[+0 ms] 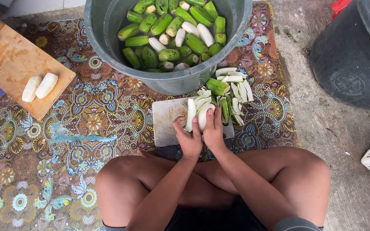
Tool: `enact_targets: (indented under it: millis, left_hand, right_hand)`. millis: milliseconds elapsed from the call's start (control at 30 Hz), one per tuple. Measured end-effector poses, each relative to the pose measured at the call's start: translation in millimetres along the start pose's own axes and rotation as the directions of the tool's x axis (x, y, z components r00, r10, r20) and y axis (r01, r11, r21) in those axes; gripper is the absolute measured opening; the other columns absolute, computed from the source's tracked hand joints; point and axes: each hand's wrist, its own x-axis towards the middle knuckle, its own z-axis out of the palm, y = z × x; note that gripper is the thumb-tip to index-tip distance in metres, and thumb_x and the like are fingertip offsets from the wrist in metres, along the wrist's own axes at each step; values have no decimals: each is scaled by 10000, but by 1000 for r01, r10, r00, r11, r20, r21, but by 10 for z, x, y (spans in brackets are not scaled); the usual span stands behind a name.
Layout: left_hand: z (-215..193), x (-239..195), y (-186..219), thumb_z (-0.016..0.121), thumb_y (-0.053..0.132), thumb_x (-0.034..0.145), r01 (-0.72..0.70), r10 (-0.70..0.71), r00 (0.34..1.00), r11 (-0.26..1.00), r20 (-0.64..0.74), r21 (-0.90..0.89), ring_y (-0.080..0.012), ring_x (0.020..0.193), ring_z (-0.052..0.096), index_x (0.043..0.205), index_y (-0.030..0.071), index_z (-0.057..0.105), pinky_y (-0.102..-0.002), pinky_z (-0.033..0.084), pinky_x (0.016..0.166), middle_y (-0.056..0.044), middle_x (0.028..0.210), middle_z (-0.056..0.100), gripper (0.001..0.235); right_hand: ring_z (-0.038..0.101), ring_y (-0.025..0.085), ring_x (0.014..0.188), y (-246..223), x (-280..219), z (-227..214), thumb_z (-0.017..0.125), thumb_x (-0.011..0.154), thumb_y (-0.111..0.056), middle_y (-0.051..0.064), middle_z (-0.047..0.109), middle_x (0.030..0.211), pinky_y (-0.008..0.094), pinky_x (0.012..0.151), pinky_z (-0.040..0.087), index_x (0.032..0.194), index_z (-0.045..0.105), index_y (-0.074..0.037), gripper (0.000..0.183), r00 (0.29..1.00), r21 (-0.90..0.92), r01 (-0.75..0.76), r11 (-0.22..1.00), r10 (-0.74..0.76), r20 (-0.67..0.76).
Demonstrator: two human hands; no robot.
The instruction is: The person sits on a mat and peels green bananas using a knife and their hands. They take bananas from a bucket of water, peel them on a cutting board, and place the peeled pieces into the bucket.
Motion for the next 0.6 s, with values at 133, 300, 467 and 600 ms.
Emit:
enact_targets:
  millis: [133, 300, 467, 600]
  left_hand:
    - [-4, -14, 38, 596, 299, 938, -53, 55, 998, 995, -21, 86, -287, 551, 665, 1079, 135, 401, -368, 517, 519, -237, 639, 655, 292]
    - [5, -13, 352, 598, 262, 928, -73, 68, 995, 995, 68, 73, -273, 561, 675, 1058, 140, 449, -359, 512, 531, -221, 617, 656, 232]
    - [-34, 25, 335, 579, 125, 923, -184, 177, 971, 982, 161, 28, -279, 546, 654, 1065, 124, 401, -384, 515, 551, -241, 640, 651, 228]
    - [-32, 69, -36, 555, 53, 914, -206, 205, 978, 978, 44, 23, -244, 618, 633, 1046, 99, 329, -369, 531, 595, -187, 741, 617, 266]
  right_hand:
    - [538, 273, 1014, 91, -25, 33, 352, 1043, -340, 219, 544, 992, 442, 953, 394, 1204, 470, -32, 367, 994, -115, 58, 992, -69, -89]
    - [530, 227, 969, -109, 13, -14, 418, 1032, -310, 134, 561, 987, 449, 954, 395, 1148, 470, -23, 314, 998, 31, 22, 999, -20, -60]
    - [613, 335, 880, -181, 31, -93, 420, 1030, -341, 229, 580, 854, 465, 792, 448, 1090, 492, -28, 327, 983, -205, 97, 974, -126, -133]
    - [627, 253, 732, -180, 38, -72, 351, 1035, -383, 158, 614, 794, 377, 674, 495, 1064, 509, -58, 362, 990, -143, 51, 988, -68, -119]
